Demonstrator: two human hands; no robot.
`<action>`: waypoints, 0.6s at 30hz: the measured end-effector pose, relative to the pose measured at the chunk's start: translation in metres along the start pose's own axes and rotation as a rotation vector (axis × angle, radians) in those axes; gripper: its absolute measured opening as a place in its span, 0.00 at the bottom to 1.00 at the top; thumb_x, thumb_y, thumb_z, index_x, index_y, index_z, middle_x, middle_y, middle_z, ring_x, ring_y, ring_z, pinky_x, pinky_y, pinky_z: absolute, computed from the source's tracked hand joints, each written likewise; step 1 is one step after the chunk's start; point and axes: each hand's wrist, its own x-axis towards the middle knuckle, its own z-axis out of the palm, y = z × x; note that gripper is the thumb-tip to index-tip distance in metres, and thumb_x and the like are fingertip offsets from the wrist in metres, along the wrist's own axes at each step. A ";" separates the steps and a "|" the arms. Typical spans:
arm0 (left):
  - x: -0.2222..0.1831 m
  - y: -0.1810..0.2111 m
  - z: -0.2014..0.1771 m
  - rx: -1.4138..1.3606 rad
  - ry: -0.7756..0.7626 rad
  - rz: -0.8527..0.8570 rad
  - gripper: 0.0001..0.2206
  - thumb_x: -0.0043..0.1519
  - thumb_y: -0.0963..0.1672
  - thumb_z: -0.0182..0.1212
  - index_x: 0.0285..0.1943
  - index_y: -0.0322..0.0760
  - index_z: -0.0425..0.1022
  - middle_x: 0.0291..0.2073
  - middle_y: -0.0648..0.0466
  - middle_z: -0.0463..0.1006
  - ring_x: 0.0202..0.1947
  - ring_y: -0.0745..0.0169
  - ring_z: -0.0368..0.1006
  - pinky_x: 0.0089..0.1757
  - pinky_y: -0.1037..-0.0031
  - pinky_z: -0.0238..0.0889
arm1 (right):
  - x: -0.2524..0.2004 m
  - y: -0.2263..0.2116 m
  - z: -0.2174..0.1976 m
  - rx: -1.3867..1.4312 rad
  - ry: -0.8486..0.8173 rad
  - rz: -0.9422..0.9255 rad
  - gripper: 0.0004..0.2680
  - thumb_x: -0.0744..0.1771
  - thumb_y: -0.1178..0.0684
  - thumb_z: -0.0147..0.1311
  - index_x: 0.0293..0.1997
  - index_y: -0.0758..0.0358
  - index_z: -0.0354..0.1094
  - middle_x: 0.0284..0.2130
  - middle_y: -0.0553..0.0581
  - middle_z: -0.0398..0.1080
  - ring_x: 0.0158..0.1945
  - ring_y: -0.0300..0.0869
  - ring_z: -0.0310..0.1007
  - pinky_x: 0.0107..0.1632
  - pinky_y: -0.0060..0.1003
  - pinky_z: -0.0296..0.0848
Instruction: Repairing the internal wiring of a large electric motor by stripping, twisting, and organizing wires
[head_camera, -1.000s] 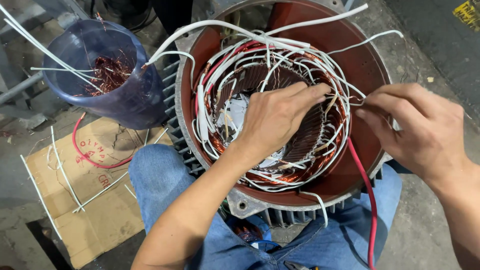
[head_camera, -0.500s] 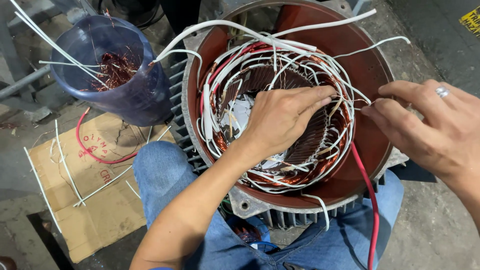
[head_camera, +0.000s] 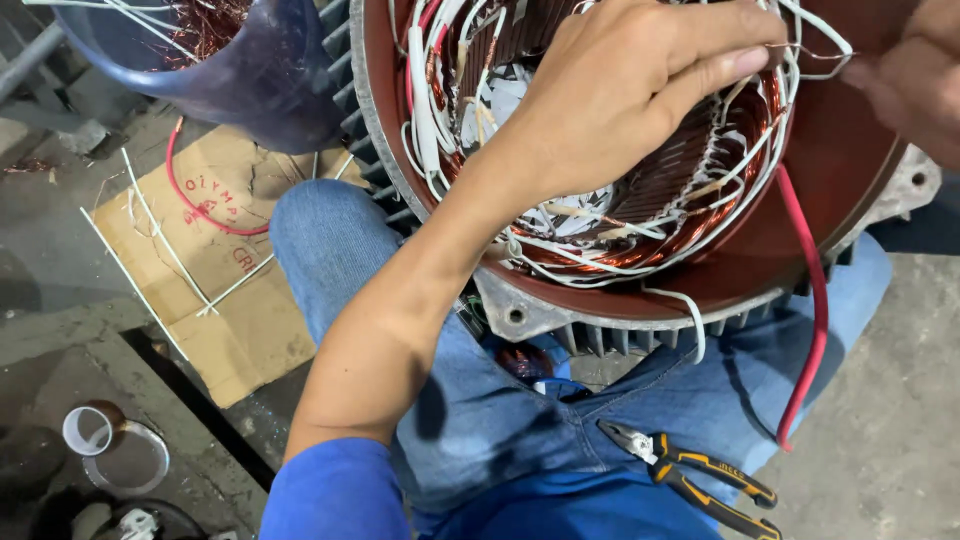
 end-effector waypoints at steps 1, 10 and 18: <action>0.004 0.000 -0.002 0.001 0.007 0.028 0.11 0.73 0.50 0.50 0.56 0.53 0.78 0.39 0.62 0.90 0.40 0.55 0.85 0.41 0.62 0.66 | -0.059 0.042 0.044 -0.083 -0.062 0.301 0.17 0.88 0.50 0.71 0.48 0.66 0.75 0.54 0.56 0.70 0.55 0.45 0.75 0.63 0.36 0.75; 0.003 0.016 -0.005 0.037 -0.003 0.000 0.18 0.75 0.50 0.41 0.56 0.46 0.80 0.41 0.55 0.89 0.38 0.40 0.85 0.37 0.53 0.69 | 0.109 -0.104 -0.235 0.254 0.172 -0.072 0.04 0.78 0.68 0.66 0.54 0.83 0.75 0.51 0.76 0.76 0.55 0.64 0.79 0.66 0.56 0.73; -0.002 0.008 0.011 0.086 -0.005 -0.048 0.15 0.75 0.48 0.51 0.63 0.45 0.82 0.50 0.57 0.90 0.36 0.62 0.89 0.41 0.62 0.81 | 0.132 -0.137 -0.271 -0.088 0.226 -0.014 0.12 0.74 0.46 0.70 0.56 0.67 0.80 0.53 0.60 0.81 0.48 0.49 0.80 0.49 0.44 0.77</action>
